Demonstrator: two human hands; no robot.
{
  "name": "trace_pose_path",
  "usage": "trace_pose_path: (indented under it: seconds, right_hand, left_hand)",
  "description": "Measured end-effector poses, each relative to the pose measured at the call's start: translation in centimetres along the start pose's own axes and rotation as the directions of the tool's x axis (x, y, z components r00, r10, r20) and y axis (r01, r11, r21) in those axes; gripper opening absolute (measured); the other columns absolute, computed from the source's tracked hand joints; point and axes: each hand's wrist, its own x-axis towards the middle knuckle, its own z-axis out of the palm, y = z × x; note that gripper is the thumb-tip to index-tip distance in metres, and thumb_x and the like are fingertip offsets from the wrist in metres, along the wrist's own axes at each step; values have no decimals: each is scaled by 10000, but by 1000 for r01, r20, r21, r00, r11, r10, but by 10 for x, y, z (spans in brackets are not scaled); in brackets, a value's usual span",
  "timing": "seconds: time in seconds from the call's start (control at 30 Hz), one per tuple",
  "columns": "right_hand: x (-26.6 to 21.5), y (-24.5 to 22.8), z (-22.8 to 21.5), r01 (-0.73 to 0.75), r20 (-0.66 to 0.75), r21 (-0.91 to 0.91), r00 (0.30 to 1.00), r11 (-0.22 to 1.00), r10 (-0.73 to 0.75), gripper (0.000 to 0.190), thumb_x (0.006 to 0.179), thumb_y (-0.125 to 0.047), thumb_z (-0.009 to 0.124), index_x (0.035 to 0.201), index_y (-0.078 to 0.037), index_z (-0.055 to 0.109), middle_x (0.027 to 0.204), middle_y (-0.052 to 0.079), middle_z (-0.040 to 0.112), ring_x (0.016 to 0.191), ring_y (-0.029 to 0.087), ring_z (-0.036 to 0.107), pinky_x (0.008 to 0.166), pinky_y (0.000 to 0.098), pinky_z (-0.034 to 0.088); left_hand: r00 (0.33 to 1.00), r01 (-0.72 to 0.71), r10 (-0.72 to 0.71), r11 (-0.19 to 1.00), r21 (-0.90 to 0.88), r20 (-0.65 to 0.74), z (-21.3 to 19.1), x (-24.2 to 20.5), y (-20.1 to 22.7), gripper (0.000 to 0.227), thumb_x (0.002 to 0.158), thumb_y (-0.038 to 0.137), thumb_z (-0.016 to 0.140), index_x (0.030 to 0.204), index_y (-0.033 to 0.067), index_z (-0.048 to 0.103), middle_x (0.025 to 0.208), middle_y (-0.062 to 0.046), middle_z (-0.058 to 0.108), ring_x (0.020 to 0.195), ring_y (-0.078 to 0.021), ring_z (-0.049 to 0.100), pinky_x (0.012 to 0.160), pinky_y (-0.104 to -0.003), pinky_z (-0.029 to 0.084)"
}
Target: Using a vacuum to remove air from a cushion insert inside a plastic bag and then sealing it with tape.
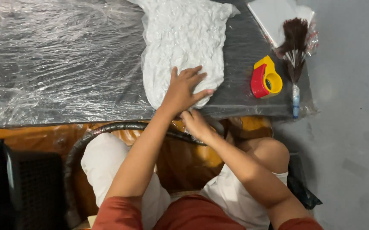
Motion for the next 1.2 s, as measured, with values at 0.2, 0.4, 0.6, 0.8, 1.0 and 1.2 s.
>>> trace_pose_path:
  seconds: [0.2, 0.4, 0.6, 0.8, 1.0, 1.2]
  right_hand:
    - [-2, -13, -31, 66, 2, 316, 998, 947, -70, 293, 921, -302, 597, 889, -24, 684, 657, 51, 543, 567, 172, 554, 509, 327, 493]
    - [-11, -23, -63, 144, 49, 408, 983, 901, -179, 213, 980, -206, 615, 821, -63, 616, 635, -4, 506, 552, 100, 539, 517, 247, 495]
    - [-22, -43, -68, 232, 77, 157, 966, 960, -246, 392, 1004, -308, 627, 708, -50, 626, 568, 56, 586, 517, 153, 600, 503, 300, 516]
    - [-15, -59, -47, 193, 53, -263, 981, 945, -185, 507, 984, -406, 550, 802, 31, 735, 779, 266, 697, 840, 420, 702, 733, 519, 534]
    - [20, -26, -27, 28, 23, -483, 1000, 875, -19, 494, 978, -444, 471, 1058, -38, 742, 1071, 183, 750, 1116, 356, 696, 907, 528, 562]
    - [8, -25, -16, 18, 7, -563, 1000, 826, -17, 401, 976, -338, 437, 1048, -27, 680, 1010, 215, 750, 1063, 391, 715, 887, 546, 570]
  left_hand:
    - [810, 206, -259, 966, -159, -525, -40, -27, -15, 325, 945, 284, 765, 1105, 24, 653, 1062, -169, 590, 1052, -377, 569, 951, -518, 408]
    - [503, 620, -845, 207, -757, 181, -23, -50, -12, 947, 861, 763, 601, 1260, -62, 365, 1106, -346, 594, 978, -450, 678, 799, -509, 567]
    - [578, 504, -806, 225, -834, 131, -24, -47, 23, 817, 920, 590, 672, 1364, -63, 465, 1121, -306, 675, 1087, -382, 679, 909, -516, 526]
    - [606, 453, -773, 530, -717, -188, -26, -52, 22, 644, 994, 490, 655, 1326, -49, 539, 1237, -289, 648, 1218, -345, 625, 1011, -489, 526]
    - [479, 672, -877, 344, -656, 30, 15, -76, 21, 628, 976, 513, 612, 1296, -22, 540, 1238, -280, 639, 1206, -386, 631, 1006, -497, 522]
    - [545, 726, -836, 431, -536, 65, 35, -93, 10, 361, 929, 462, 708, 1073, 134, 761, 998, -118, 759, 1019, -279, 718, 882, -392, 560]
